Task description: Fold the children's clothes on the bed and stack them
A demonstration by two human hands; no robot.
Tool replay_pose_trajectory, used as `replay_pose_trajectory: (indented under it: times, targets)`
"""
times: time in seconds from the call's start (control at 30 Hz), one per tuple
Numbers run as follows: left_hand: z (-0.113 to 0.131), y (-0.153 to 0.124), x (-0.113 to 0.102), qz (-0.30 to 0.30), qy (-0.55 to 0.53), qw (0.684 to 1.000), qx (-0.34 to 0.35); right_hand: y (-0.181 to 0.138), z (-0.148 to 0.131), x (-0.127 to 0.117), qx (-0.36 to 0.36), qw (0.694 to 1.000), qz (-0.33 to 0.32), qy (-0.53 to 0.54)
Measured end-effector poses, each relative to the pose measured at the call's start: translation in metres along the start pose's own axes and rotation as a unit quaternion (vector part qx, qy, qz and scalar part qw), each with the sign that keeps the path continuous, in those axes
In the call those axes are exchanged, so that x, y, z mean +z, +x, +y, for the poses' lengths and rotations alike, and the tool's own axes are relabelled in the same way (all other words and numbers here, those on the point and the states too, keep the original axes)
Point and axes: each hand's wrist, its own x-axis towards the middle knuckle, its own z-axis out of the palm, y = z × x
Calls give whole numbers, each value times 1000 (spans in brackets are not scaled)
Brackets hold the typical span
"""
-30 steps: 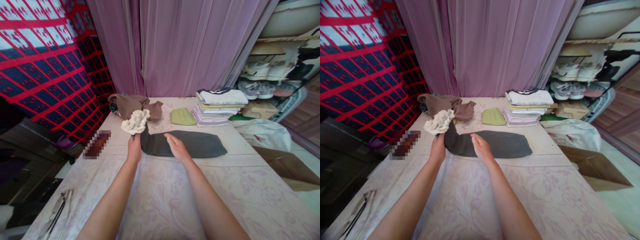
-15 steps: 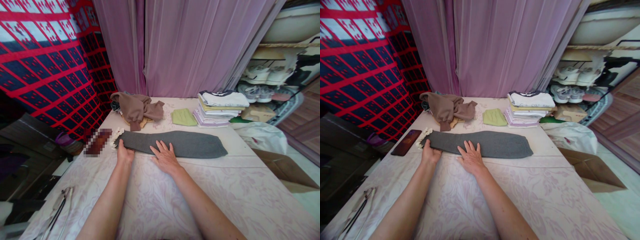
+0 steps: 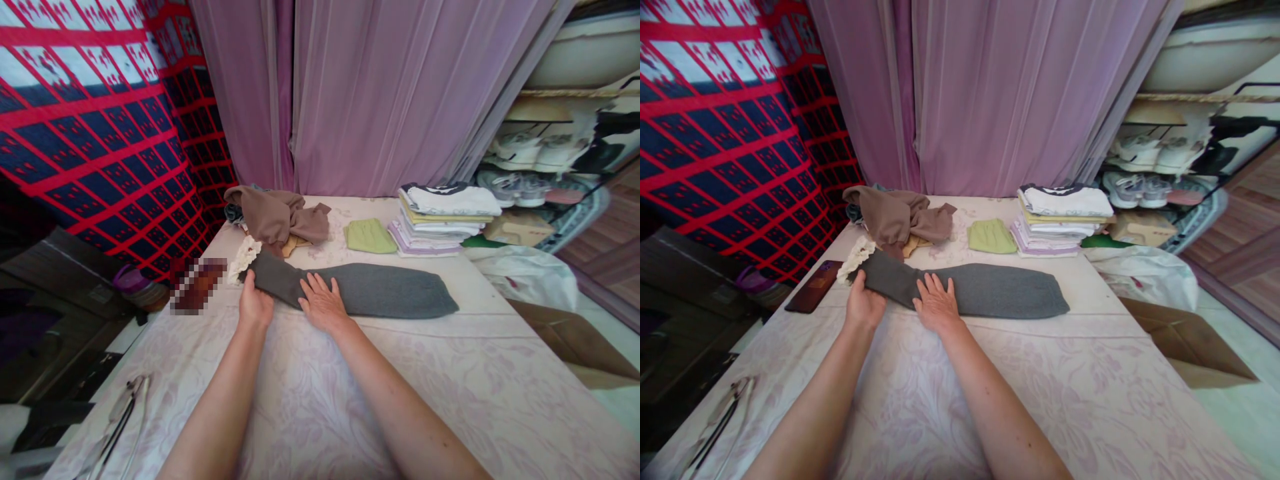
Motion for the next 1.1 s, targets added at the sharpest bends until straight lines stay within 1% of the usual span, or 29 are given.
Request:
replay_pose_trajectory:
  times: [0.13,0.23,0.33,0.47,0.6,0.7,0.8,0.9,1.0,1.1]
  targets:
    - [-5,-15,25,-76,31,996,31,1,1,-3,10,999,32,6]
    - [-11,-21,35,-108,48,992,40,4,1,-4,22,999,33,6]
    - [-17,-23,36,-126,59,989,42,8,-1,-5,22,999,22,10]
    - [-23,-22,34,-133,76,987,55,15,-6,-10,29,998,48,5]
    - [-25,-20,37,-131,104,985,33,15,-5,-14,33,998,52,10]
    - [-25,-20,41,-158,113,980,37,0,1,-13,10,999,46,26]
    - [-27,-20,45,-184,119,975,35,-27,8,-9,-20,998,42,30]
    - [-34,-20,46,-209,140,967,32,-52,8,-6,-45,998,25,34]
    - [-47,-20,45,-225,208,951,47,-64,6,-7,-70,996,16,47]
    - [-59,-23,44,-224,314,921,52,-66,18,-12,-96,991,24,90]
